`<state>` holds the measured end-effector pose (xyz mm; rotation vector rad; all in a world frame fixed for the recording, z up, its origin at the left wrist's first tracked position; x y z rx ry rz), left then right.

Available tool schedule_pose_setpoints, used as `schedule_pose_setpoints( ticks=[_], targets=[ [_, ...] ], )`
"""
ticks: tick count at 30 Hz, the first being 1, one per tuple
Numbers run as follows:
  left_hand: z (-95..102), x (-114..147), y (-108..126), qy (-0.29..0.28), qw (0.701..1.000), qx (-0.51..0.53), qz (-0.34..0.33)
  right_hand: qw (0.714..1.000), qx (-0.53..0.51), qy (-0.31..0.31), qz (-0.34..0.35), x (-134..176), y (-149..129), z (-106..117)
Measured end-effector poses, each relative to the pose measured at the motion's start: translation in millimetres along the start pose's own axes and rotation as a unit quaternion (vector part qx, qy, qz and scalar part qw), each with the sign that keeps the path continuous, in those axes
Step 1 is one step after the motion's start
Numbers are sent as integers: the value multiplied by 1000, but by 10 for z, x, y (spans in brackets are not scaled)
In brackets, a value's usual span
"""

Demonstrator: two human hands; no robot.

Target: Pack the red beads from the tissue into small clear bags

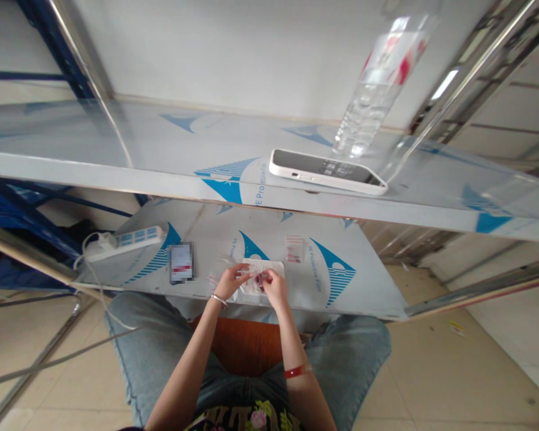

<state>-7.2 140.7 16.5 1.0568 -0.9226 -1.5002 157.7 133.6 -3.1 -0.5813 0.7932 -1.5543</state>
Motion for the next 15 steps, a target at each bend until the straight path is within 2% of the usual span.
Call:
schedule_pose_setpoints(
  ticks=[3, 6, 15],
  targets=[
    [-3, 3, -12, -1, 1000, -3, 3, 996, 74, -51, -31, 68, 149, -169],
    [1, 1, -32, 0, 1000, -7, 1, 991, 101, -77, -40, 116, 228, -288],
    [-11, 0, -80, -4, 1000, -16, -3, 992, 102, -64, -46, 133, 266, -341]
  ],
)
Point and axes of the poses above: each hand's wrist, its own x-axis away from the middle knuckle, its own z-axis out of the back of the hand, y = z × x, the point moved 10 cm from there along -x, towards the middle knuckle, and after that the axes turned 4 degrees about y, right-handed, at the moved point
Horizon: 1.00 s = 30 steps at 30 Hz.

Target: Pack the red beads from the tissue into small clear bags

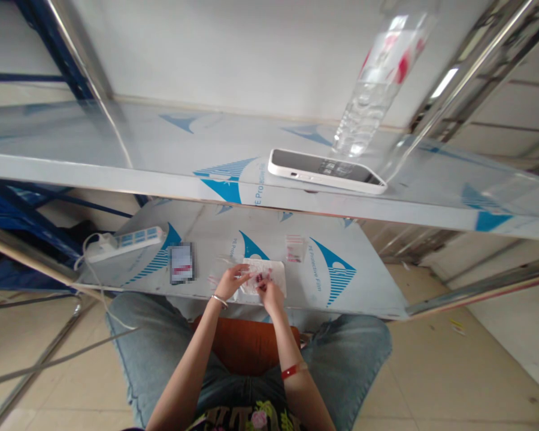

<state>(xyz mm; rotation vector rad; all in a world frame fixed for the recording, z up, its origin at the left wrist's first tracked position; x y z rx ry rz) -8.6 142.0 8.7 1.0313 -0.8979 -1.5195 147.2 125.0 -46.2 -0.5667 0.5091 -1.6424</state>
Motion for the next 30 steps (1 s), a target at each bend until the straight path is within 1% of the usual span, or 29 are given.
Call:
schedule_pose_setpoints(
  ticks=[7, 13, 16, 21, 26, 28, 30],
  targets=[
    [3, 7, 1, -3, 1000, -1, 10, 1000, -22, -8, -3, 2, 5, 18],
    [-2, 13, -32, -1, 1000, -7, 16, 999, -36, -23, 18, -20, 18, 20],
    [-7, 17, -40, -4, 1000, -8, 17, 999, -39, -16, 23, -13, 10, 36],
    [19, 14, 10, 5, 1000, -12, 6, 998, -47, -6, 38, 1, -29, 51],
    [27, 13, -1, 9, 1000, -16, 10, 998, -45, 1, 38, 1, -32, 75],
    [20, 12, -8, 6, 1000, -17, 12, 997, -65, 12, 42, -11, -55, 117],
    [11, 12, -7, 0, 1000, -15, 11, 992, -107, 38, 50, -26, -97, 200]
  ],
)
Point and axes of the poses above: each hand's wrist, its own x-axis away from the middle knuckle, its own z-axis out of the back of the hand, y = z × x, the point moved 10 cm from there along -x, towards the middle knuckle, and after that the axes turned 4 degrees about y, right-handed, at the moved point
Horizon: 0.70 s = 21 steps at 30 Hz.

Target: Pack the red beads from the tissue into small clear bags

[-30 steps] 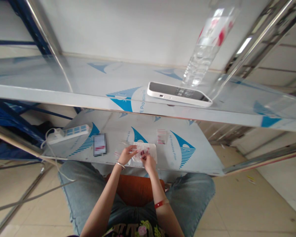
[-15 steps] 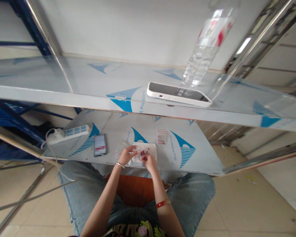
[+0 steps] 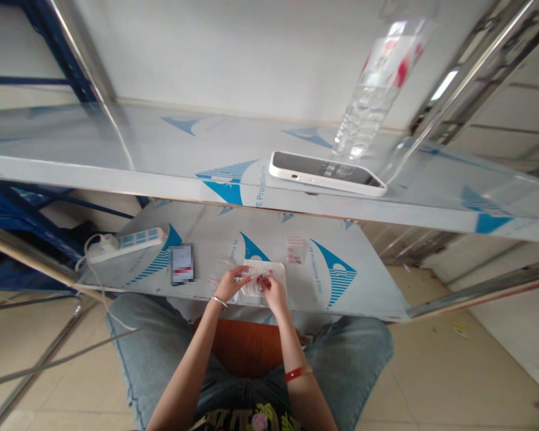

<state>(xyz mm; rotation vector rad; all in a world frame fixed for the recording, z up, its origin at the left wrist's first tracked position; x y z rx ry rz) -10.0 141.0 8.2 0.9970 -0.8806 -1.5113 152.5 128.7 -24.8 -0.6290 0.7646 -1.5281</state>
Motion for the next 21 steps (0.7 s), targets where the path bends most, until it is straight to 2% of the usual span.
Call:
schedule_pose_setpoints(
  ticks=[4, 8, 21],
  targets=[
    [-12, 0, -17, -9, 1000, 0, 3, 992, -100, 65, 39, -39, -193, 191],
    [-16, 0, -47, -14, 1000, -8, 5, 982, -147, 91, 78, -29, -399, 306],
    [-54, 20, -35, -39, 999, -2, 4, 984, -149, 50, 79, -14, -447, 152]
  ],
)
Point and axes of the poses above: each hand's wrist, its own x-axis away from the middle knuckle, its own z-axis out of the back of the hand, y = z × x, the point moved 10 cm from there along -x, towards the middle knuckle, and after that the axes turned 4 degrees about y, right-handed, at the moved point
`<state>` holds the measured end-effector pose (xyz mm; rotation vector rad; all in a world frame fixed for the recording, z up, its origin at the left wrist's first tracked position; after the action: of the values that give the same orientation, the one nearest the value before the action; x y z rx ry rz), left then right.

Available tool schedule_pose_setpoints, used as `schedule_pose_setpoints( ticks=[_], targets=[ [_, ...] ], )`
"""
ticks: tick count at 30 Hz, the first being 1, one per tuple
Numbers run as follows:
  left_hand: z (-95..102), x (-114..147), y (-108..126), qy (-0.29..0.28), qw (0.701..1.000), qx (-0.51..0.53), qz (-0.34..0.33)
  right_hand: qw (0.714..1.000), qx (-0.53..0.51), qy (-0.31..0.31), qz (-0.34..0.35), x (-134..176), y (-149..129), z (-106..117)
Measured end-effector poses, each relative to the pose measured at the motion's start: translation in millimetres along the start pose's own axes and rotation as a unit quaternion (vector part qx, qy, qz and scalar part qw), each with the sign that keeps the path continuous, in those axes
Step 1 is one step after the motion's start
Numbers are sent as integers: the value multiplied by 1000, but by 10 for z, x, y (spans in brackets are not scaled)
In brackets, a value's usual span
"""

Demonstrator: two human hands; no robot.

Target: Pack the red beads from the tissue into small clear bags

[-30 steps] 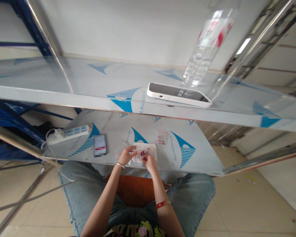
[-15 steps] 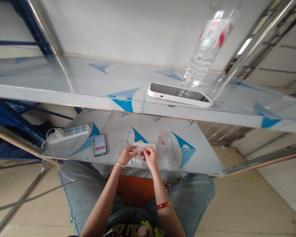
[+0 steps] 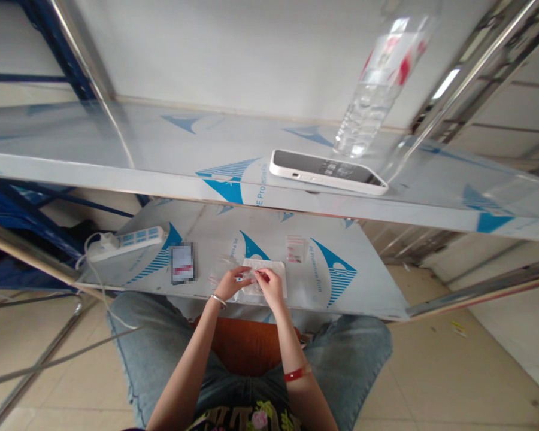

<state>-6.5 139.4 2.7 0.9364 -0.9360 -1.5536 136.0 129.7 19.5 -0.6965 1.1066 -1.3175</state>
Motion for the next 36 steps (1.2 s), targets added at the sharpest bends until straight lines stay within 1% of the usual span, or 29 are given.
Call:
schedule_pose_setpoints(
  ticks=[3, 8, 10, 13, 16, 21, 27, 31, 36],
  targets=[
    [11, -3, -18, 4, 1000, -3, 2, 1000, 2, -11, 8, 0, -42, -6],
    [50, -10, -43, 18, 1000, -7, 5, 998, -9, 61, -1, -18, 12, 168],
    [56, -12, -33, 19, 1000, -8, 4, 998, 13, 67, -16, -10, 89, 184],
    [76, -14, -2, 26, 1000, -8, -1, 994, 96, 23, -54, 31, 251, 92],
    [90, -12, 30, 30, 1000, -4, -4, 982, 167, -28, -78, 99, 393, -28],
    [105, -7, 60, 27, 1000, -7, 1, 974, 203, -72, -74, 159, 523, -163],
    [113, 3, 91, 18, 1000, -15, 9, 973, 206, -76, -67, 174, 569, -187],
    [124, 4, 97, 24, 1000, -14, 5, 972, 210, -67, -79, 182, 569, -162],
    [122, 7, 81, 25, 1000, -14, 5, 972, 212, -77, -68, 197, 555, -195]
  ],
)
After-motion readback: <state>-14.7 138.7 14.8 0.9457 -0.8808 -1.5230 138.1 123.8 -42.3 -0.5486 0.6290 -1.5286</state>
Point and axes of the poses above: each hand's wrist, its own x-axis away from the middle knuckle, its own z-axis out of the back of the hand, y = z × x, the point moved 10 cm from there along -x, towards the middle knuckle, and after that the axes turned 4 degrees about y, right-handed, at the moved point
